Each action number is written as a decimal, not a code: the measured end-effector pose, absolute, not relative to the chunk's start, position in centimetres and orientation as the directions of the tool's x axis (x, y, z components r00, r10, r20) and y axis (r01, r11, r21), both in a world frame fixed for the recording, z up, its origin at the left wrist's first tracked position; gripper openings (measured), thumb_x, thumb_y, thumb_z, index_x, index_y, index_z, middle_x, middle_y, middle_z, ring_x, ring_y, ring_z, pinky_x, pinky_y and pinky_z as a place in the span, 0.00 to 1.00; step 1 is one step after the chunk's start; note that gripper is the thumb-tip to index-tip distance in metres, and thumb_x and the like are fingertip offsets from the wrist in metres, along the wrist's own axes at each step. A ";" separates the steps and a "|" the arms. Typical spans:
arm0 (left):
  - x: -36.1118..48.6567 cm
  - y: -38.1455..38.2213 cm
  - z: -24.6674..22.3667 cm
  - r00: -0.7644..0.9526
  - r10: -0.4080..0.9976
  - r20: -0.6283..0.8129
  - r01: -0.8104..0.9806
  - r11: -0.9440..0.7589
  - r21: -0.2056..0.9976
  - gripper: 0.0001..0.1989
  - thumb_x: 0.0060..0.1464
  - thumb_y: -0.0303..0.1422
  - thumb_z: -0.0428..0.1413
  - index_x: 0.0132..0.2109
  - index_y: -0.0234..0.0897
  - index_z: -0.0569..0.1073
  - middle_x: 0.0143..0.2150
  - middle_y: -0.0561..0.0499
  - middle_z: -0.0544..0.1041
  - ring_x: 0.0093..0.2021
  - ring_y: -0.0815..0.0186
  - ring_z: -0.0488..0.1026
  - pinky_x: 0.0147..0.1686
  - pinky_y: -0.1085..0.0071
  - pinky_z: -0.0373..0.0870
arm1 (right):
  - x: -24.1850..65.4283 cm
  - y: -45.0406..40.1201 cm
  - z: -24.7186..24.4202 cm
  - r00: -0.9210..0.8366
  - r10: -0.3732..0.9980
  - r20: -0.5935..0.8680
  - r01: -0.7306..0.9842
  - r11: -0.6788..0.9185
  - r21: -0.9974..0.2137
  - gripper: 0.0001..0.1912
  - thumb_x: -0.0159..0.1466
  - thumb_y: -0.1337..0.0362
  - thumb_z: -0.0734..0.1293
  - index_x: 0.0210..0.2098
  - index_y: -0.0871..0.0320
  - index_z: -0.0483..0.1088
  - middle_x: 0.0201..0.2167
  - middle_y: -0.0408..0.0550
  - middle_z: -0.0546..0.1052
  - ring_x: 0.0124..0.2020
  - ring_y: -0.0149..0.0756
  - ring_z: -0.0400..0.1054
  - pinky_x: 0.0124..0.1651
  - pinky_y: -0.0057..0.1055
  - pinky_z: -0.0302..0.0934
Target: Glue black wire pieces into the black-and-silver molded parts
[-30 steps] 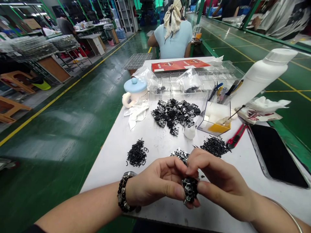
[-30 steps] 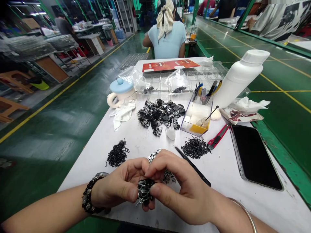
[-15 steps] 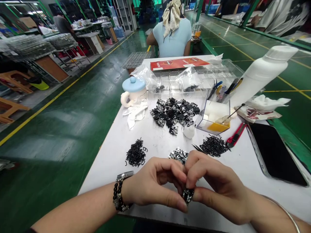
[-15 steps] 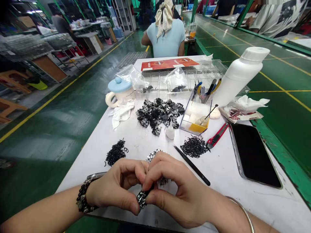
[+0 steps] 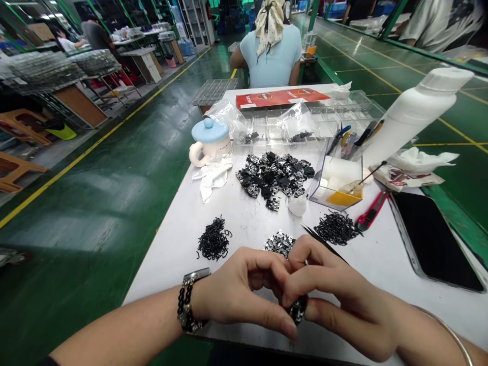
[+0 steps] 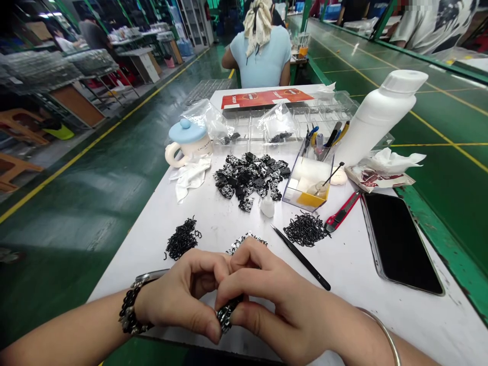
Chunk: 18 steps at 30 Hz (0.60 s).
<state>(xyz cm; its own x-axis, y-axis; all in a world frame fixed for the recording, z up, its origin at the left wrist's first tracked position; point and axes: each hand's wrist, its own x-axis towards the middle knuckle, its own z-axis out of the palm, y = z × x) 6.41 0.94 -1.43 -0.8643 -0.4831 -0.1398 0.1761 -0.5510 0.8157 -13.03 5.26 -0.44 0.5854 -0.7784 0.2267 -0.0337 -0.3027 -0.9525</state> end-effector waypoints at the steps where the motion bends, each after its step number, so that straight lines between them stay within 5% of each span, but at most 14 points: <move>1: 6.4 1.0 -1.4 -0.860 -0.487 -0.154 0.175 -0.564 0.807 0.17 0.30 0.15 0.67 0.30 0.31 0.72 0.33 0.51 0.73 0.34 0.70 0.71 0.42 0.71 0.68 | -13.0 5.3 -0.5 0.581 -0.783 0.221 -0.033 -0.294 -0.955 0.08 0.62 0.68 0.63 0.41 0.57 0.69 0.35 0.46 0.61 0.38 0.29 0.59 0.40 0.26 0.59; 7: 6.3 1.6 -1.8 -0.894 -0.416 -0.169 0.227 -0.743 0.630 0.14 0.39 0.18 0.65 0.35 0.31 0.72 0.33 0.51 0.76 0.35 0.69 0.77 0.37 0.75 0.73 | -12.8 5.1 -1.1 0.537 -0.806 0.249 0.008 -0.290 -0.957 0.08 0.63 0.64 0.63 0.42 0.54 0.70 0.35 0.45 0.61 0.37 0.29 0.59 0.40 0.27 0.59; 11: 5.8 1.8 -2.0 -0.917 -0.381 -0.114 0.280 -0.823 0.495 0.15 0.43 0.23 0.65 0.40 0.31 0.73 0.37 0.47 0.77 0.34 0.65 0.78 0.34 0.74 0.75 | -13.7 4.7 0.1 0.577 -0.776 0.253 -0.040 -0.337 -0.941 0.18 0.63 0.57 0.63 0.52 0.51 0.63 0.36 0.45 0.64 0.37 0.29 0.61 0.40 0.27 0.60; 15: 5.7 1.5 -1.8 -0.918 -0.375 -0.125 0.285 -0.847 0.448 0.17 0.48 0.26 0.63 0.46 0.32 0.72 0.41 0.43 0.77 0.36 0.65 0.78 0.35 0.75 0.74 | -17.4 5.1 1.9 0.482 -0.830 0.281 -0.432 -0.504 -0.748 0.13 0.65 0.64 0.61 0.49 0.54 0.60 0.41 0.46 0.67 0.43 0.31 0.61 0.46 0.29 0.58; 18: 6.0 1.0 -1.6 -0.901 -0.407 -0.150 0.300 -0.834 0.464 0.15 0.49 0.27 0.62 0.45 0.31 0.74 0.41 0.43 0.78 0.36 0.64 0.78 0.36 0.75 0.74 | -21.0 6.1 1.2 0.301 -0.926 0.227 -0.800 -0.375 -0.468 0.03 0.64 0.66 0.60 0.39 0.54 0.64 0.36 0.45 0.68 0.39 0.33 0.62 0.41 0.33 0.56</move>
